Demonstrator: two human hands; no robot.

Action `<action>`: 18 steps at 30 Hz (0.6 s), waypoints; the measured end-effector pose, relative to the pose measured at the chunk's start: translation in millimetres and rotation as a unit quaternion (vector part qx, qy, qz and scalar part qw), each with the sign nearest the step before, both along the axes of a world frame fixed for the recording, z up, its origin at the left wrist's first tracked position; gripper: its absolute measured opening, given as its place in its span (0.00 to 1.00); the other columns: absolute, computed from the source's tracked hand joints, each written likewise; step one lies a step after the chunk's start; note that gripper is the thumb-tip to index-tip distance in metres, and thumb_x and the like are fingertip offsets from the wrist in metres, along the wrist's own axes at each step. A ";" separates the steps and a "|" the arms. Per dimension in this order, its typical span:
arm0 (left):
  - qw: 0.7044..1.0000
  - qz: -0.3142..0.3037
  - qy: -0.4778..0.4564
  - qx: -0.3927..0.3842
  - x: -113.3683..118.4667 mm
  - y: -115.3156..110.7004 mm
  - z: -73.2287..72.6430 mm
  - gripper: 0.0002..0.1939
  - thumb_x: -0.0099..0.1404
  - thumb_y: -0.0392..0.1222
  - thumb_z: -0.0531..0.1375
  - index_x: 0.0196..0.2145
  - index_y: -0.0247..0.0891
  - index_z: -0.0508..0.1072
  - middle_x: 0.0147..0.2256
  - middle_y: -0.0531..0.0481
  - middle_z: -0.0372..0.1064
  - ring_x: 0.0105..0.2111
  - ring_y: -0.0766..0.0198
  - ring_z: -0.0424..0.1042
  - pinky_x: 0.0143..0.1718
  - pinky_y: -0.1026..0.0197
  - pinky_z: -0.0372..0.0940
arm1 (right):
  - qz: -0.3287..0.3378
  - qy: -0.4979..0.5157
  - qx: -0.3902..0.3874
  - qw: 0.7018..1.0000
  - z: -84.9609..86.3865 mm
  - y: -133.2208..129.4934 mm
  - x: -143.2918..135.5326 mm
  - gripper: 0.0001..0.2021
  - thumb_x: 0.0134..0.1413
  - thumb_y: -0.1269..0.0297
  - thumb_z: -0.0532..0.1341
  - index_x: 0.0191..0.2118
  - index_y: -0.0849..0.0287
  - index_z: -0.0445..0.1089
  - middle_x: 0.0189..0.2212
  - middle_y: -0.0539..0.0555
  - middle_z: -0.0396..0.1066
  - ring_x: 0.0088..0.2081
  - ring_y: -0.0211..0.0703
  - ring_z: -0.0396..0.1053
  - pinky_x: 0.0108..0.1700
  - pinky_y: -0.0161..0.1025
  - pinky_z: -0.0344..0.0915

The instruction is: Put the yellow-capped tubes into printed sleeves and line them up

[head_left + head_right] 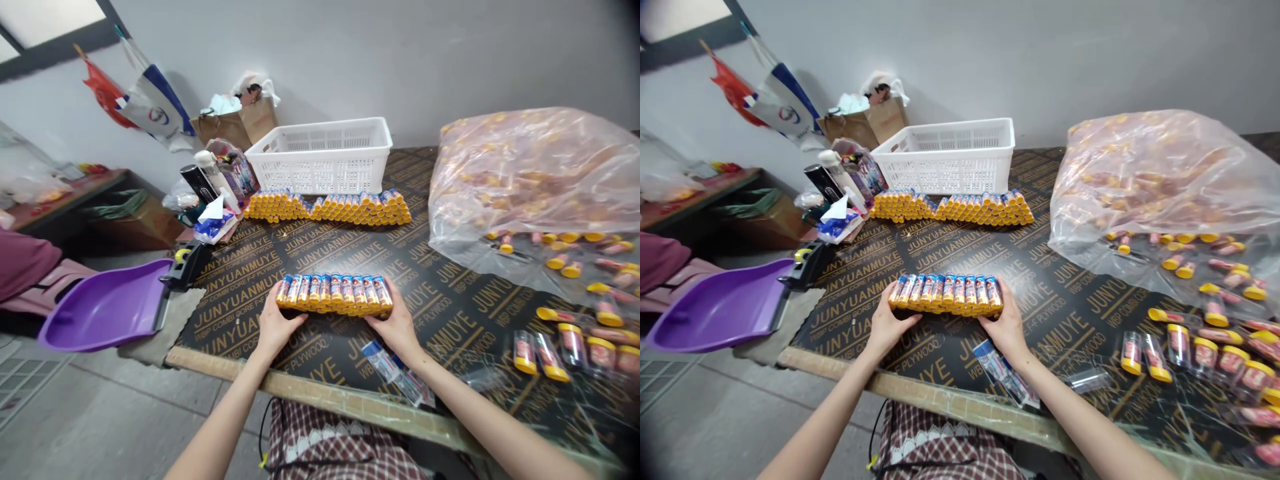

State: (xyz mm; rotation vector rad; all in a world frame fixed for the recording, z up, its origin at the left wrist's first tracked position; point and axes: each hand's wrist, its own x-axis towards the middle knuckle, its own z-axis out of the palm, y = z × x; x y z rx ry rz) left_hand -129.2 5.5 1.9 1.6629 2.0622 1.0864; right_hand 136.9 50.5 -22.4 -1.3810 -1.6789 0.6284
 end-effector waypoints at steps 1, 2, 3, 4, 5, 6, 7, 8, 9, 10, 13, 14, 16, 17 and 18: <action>1.000 0.003 0.002 0.007 -2.3 2.9 -1.4 0.42 0.48 0.43 0.67 0.59 0.43 0.54 0.56 0.44 0.61 0.56 0.52 0.62 0.58 0.51 0.55 | -0.001 0.002 0.001 1.000 -0.1 1.9 -3.5 0.40 0.41 0.68 0.63 0.63 0.56 0.50 0.59 0.58 0.58 0.59 0.51 0.58 0.62 0.50 0.53; 1.000 0.003 0.003 0.014 -6.0 6.5 -2.7 0.42 0.48 0.43 0.67 0.59 0.42 0.55 0.56 0.44 0.61 0.56 0.53 0.62 0.58 0.52 0.55 | -0.001 0.003 0.002 1.000 -0.6 4.8 -7.8 0.40 0.40 0.68 0.63 0.62 0.57 0.50 0.59 0.58 0.58 0.59 0.51 0.58 0.61 0.50 0.53; 1.000 0.001 0.002 0.021 -10.9 10.8 -3.8 0.41 0.48 0.43 0.66 0.58 0.42 0.55 0.56 0.44 0.61 0.56 0.53 0.61 0.58 0.52 0.55 | 0.001 0.003 0.004 1.000 -1.4 8.8 -12.7 0.40 0.40 0.67 0.63 0.62 0.57 0.50 0.59 0.58 0.58 0.59 0.52 0.58 0.61 0.50 0.54; 1.000 -0.003 -0.002 0.027 -17.2 16.1 -4.5 0.41 0.48 0.43 0.67 0.58 0.41 0.56 0.56 0.44 0.61 0.56 0.53 0.62 0.58 0.52 0.54 | 0.002 0.003 0.006 1.000 -2.6 14.3 -18.5 0.40 0.40 0.67 0.62 0.62 0.58 0.50 0.59 0.59 0.59 0.59 0.52 0.59 0.61 0.50 0.55; 0.999 -0.008 -0.008 0.032 -24.6 22.3 -5.0 0.41 0.48 0.44 0.67 0.58 0.41 0.56 0.56 0.43 0.61 0.56 0.53 0.62 0.58 0.52 0.54 | 0.003 0.003 0.008 1.000 -4.1 21.3 -25.2 0.40 0.40 0.67 0.62 0.62 0.58 0.50 0.58 0.59 0.59 0.58 0.52 0.59 0.60 0.50 0.56; 0.999 -0.013 -0.016 0.034 -33.1 29.5 -5.2 0.42 0.47 0.45 0.67 0.58 0.40 0.56 0.56 0.43 0.61 0.56 0.53 0.62 0.58 0.52 0.54 | 0.003 0.004 0.012 1.000 -5.8 30.1 -32.8 0.40 0.40 0.67 0.62 0.62 0.58 0.51 0.58 0.59 0.60 0.58 0.53 0.60 0.59 0.50 0.56; 0.999 -0.017 -0.026 0.034 -42.6 37.8 -5.2 0.43 0.47 0.46 0.68 0.58 0.40 0.56 0.56 0.42 0.61 0.56 0.53 0.62 0.58 0.52 0.54 | 0.003 0.007 0.015 1.000 -7.6 40.4 -41.5 0.40 0.40 0.66 0.62 0.62 0.58 0.51 0.57 0.60 0.60 0.58 0.53 0.60 0.59 0.51 0.57; 0.999 -0.020 -0.036 0.034 -53.1 47.1 -5.2 0.43 0.46 0.48 0.68 0.58 0.39 0.57 0.56 0.42 0.61 0.56 0.52 0.61 0.58 0.52 0.54 | 0.005 0.010 0.021 1.000 -9.5 52.2 -51.2 0.40 0.40 0.66 0.62 0.62 0.59 0.50 0.57 0.60 0.61 0.57 0.53 0.61 0.58 0.51 0.58; 0.998 -0.022 -0.046 0.035 -64.4 57.4 -5.1 0.44 0.46 0.49 0.68 0.58 0.39 0.57 0.57 0.41 0.61 0.56 0.52 0.61 0.59 0.52 0.53 | 0.008 0.014 0.029 0.999 -11.3 65.2 -62.0 0.40 0.39 0.66 0.62 0.62 0.59 0.50 0.57 0.60 0.61 0.57 0.53 0.61 0.58 0.50 0.58; 0.998 -0.023 -0.055 0.034 -76.5 68.5 -5.1 0.43 0.48 0.51 0.67 0.58 0.39 0.57 0.57 0.41 0.60 0.57 0.52 0.61 0.59 0.52 0.53 | 0.012 0.019 0.038 0.999 -12.8 79.0 -73.8 0.40 0.39 0.66 0.62 0.62 0.59 0.50 0.57 0.60 0.61 0.57 0.53 0.61 0.58 0.50 0.58; 0.996 -0.017 -0.076 0.036 -114.5 104.8 -5.8 0.34 0.56 0.54 0.61 0.58 0.40 0.59 0.57 0.43 0.62 0.56 0.54 0.62 0.58 0.52 0.53 | 0.012 0.035 0.062 0.997 -15.5 120.3 -112.9 0.40 0.39 0.65 0.62 0.62 0.62 0.51 0.56 0.62 0.61 0.57 0.54 0.61 0.58 0.51 0.57; 0.996 -0.013 -0.079 0.038 -127.1 116.9 -6.2 0.32 0.59 0.54 0.58 0.57 0.41 0.59 0.56 0.44 0.62 0.56 0.55 0.62 0.58 0.52 0.54 | 0.010 0.040 0.065 0.997 -15.7 132.7 -126.4 0.40 0.38 0.65 0.62 0.61 0.63 0.52 0.56 0.63 0.61 0.57 0.55 0.60 0.58 0.51 0.57; 0.996 -0.003 -0.077 0.044 -150.8 139.7 -7.3 0.28 0.62 0.55 0.54 0.57 0.40 0.61 0.56 0.44 0.63 0.56 0.56 0.63 0.58 0.52 0.54 | 0.005 0.048 0.065 0.997 -14.9 153.6 -152.5 0.40 0.37 0.66 0.62 0.61 0.64 0.52 0.56 0.65 0.61 0.57 0.56 0.59 0.59 0.53 0.55; 0.996 0.003 -0.073 0.047 -161.8 150.3 -7.7 0.28 0.63 0.55 0.53 0.56 0.39 0.61 0.56 0.44 0.63 0.56 0.56 0.63 0.58 0.52 0.54 | 0.003 0.052 0.063 0.997 -14.1 162.1 -164.8 0.40 0.37 0.66 0.62 0.61 0.65 0.52 0.56 0.65 0.60 0.57 0.57 0.58 0.59 0.53 0.54; 0.996 0.008 -0.070 0.049 -172.2 160.3 -7.9 0.27 0.63 0.55 0.52 0.56 0.39 0.61 0.55 0.43 0.64 0.56 0.55 0.62 0.58 0.52 0.54 | 0.001 0.055 0.059 0.997 -13.0 169.3 -176.4 0.40 0.37 0.66 0.62 0.61 0.64 0.51 0.56 0.65 0.60 0.58 0.57 0.57 0.59 0.54 0.53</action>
